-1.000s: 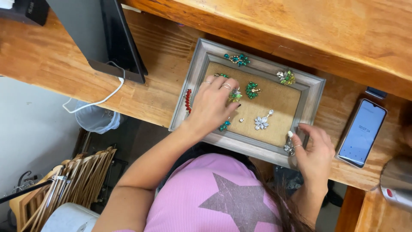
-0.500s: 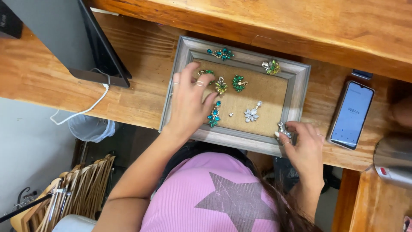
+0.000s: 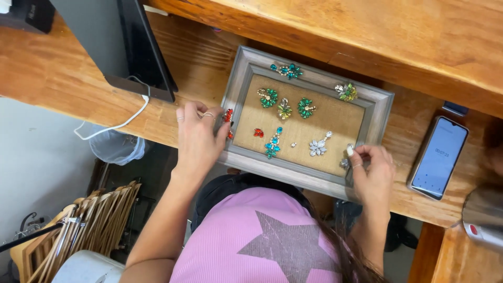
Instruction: Arranging various pieces of colorful jewelry, such as earrings and brooches, inside a silver picture frame for display.
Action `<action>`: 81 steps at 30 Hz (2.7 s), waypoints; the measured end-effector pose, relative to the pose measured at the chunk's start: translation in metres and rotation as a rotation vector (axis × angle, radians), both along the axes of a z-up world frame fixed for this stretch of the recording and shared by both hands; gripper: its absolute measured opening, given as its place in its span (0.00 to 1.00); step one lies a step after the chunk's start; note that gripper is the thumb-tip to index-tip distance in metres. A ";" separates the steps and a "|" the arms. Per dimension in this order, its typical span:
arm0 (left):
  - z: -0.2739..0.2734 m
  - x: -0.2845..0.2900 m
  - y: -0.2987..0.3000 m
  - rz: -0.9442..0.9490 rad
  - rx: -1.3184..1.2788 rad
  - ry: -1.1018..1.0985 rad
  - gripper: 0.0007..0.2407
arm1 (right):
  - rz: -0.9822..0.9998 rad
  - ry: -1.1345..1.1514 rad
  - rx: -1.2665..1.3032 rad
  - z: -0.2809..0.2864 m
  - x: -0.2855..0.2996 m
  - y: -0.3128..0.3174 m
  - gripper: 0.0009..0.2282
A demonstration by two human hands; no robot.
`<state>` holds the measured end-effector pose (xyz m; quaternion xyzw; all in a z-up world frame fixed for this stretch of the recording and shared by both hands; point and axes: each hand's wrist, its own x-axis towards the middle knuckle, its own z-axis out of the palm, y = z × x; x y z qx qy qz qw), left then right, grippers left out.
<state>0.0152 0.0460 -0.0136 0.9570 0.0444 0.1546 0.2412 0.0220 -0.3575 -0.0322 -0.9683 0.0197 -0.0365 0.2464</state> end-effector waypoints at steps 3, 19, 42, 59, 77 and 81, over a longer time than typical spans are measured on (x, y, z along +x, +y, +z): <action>0.008 0.002 -0.006 -0.036 0.003 0.007 0.16 | -0.017 0.000 0.031 0.002 0.033 0.008 0.06; 0.011 -0.005 -0.019 -0.038 0.028 0.090 0.21 | -0.034 -0.192 -0.004 -0.030 0.101 0.027 0.09; 0.062 0.013 -0.076 -0.456 -0.785 0.234 0.25 | 0.082 0.002 0.656 0.046 0.009 0.024 0.05; 0.012 0.166 -0.087 -0.230 0.170 0.412 0.12 | 0.033 -0.304 0.290 0.014 0.017 0.039 0.04; 0.021 0.106 -0.129 -0.515 -0.362 0.441 0.03 | -0.021 -0.428 0.414 -0.003 0.020 0.032 0.04; 0.005 0.105 -0.143 -0.533 -0.232 0.459 0.02 | -0.025 -0.431 0.422 -0.003 0.019 0.031 0.04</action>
